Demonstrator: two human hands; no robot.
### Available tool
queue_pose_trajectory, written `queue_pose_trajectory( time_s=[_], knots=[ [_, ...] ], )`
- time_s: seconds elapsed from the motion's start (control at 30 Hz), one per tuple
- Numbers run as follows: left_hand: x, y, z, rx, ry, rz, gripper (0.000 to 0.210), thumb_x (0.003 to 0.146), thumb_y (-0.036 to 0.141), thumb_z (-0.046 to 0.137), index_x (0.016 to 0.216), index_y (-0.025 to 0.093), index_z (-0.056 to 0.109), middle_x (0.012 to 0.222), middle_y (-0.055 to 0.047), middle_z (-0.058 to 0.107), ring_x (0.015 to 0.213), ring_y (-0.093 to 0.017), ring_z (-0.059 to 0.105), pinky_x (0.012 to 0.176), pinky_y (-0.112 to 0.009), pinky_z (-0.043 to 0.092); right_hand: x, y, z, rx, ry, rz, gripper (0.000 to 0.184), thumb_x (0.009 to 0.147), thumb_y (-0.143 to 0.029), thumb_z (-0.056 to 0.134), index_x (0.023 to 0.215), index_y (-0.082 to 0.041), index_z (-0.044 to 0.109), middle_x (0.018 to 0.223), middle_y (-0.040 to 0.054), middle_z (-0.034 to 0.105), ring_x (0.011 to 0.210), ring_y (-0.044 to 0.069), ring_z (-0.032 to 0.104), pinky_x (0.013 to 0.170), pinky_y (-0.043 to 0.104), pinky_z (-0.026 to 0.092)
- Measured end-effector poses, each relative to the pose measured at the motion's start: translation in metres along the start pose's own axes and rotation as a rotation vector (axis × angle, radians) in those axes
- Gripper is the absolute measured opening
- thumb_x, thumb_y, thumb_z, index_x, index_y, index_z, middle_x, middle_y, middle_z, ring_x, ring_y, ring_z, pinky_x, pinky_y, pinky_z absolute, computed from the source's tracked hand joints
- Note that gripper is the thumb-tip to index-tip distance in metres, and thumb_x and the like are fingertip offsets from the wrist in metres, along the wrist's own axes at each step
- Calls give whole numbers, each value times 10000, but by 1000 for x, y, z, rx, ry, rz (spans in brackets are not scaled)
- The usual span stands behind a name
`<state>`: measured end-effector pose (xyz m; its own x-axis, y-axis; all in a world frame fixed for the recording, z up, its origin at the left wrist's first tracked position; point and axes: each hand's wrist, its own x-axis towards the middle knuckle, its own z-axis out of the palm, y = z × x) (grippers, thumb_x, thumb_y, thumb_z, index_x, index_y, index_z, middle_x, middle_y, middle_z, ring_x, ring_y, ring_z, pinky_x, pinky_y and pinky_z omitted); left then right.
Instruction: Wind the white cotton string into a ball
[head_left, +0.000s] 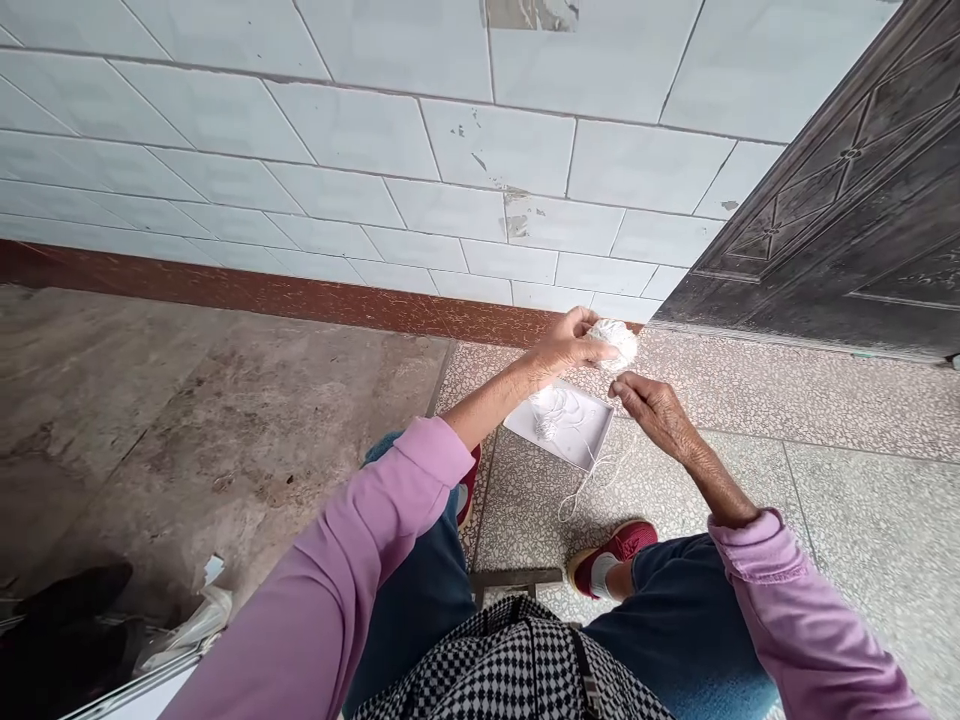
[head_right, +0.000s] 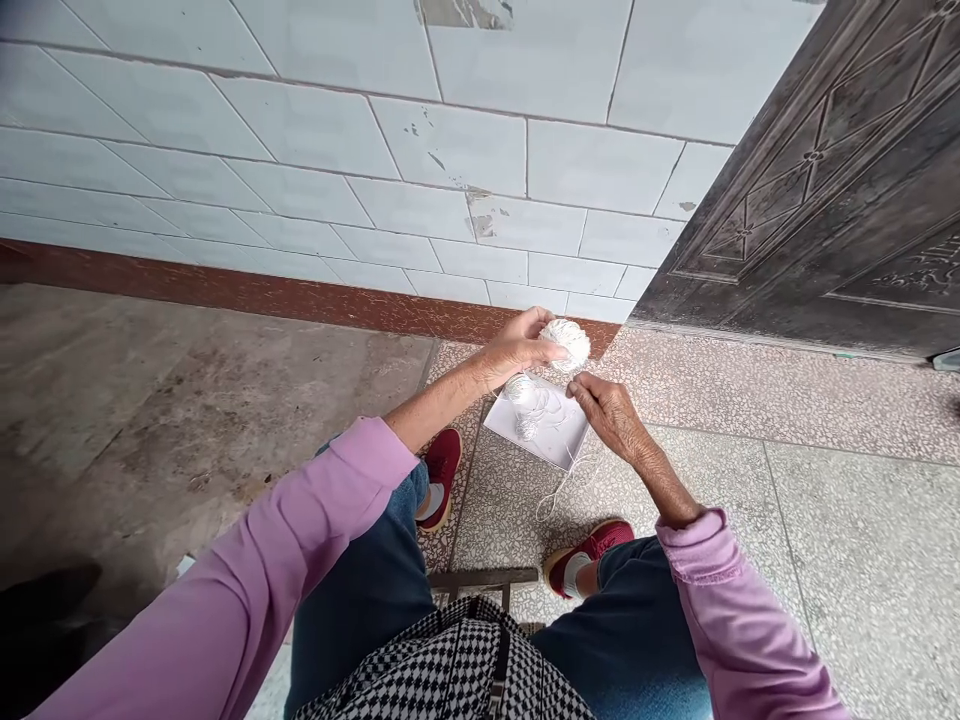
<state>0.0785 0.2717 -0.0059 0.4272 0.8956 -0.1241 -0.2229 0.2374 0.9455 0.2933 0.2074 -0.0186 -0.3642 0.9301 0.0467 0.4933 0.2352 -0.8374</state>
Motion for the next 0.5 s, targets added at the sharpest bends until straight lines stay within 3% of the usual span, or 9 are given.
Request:
queue_pose_trajectory(
  time_s=[0.13, 0.23, 0.37, 0.5],
  knots=[
    [2, -7, -7, 415, 157, 203, 573, 564, 271, 895, 974, 243, 496, 957, 10, 581, 891, -178, 563, 816, -347, 481, -8, -16, 0, 67, -76, -38, 567, 1068, -718, 563, 872, -211, 722, 680, -7, 548, 618, 149, 447, 610, 305, 362],
    [-3, -11, -7, 565, 21, 185, 532, 605, 257, 873, 1020, 241, 541, 1012, -19, 619, 950, -213, 606, 842, -368, 500, -10, -17, -10, 118, 43, -38, 577, 1050, -744, 588, 902, -208, 738, 668, -19, 502, 607, 141, 409, 588, 301, 331],
    [-10, -11, -1, 352, -303, -42, 597, 620, 327, 919, 1125, 233, 615, 1033, -59, 696, 928, -242, 676, 773, -376, 535, -8, -6, -26, 140, 241, 16, 562, 997, -760, 661, 855, -217, 701, 618, -45, 407, 577, 132, 347, 556, 300, 273],
    [-10, -7, 8, 40, -407, -126, 681, 620, 349, 949, 1230, 209, 682, 1081, -94, 748, 915, -234, 712, 786, -379, 569, -3, 3, -26, 137, 241, 43, 563, 994, -742, 661, 777, -223, 640, 619, -33, 448, 580, 127, 370, 555, 297, 292]
  ],
)
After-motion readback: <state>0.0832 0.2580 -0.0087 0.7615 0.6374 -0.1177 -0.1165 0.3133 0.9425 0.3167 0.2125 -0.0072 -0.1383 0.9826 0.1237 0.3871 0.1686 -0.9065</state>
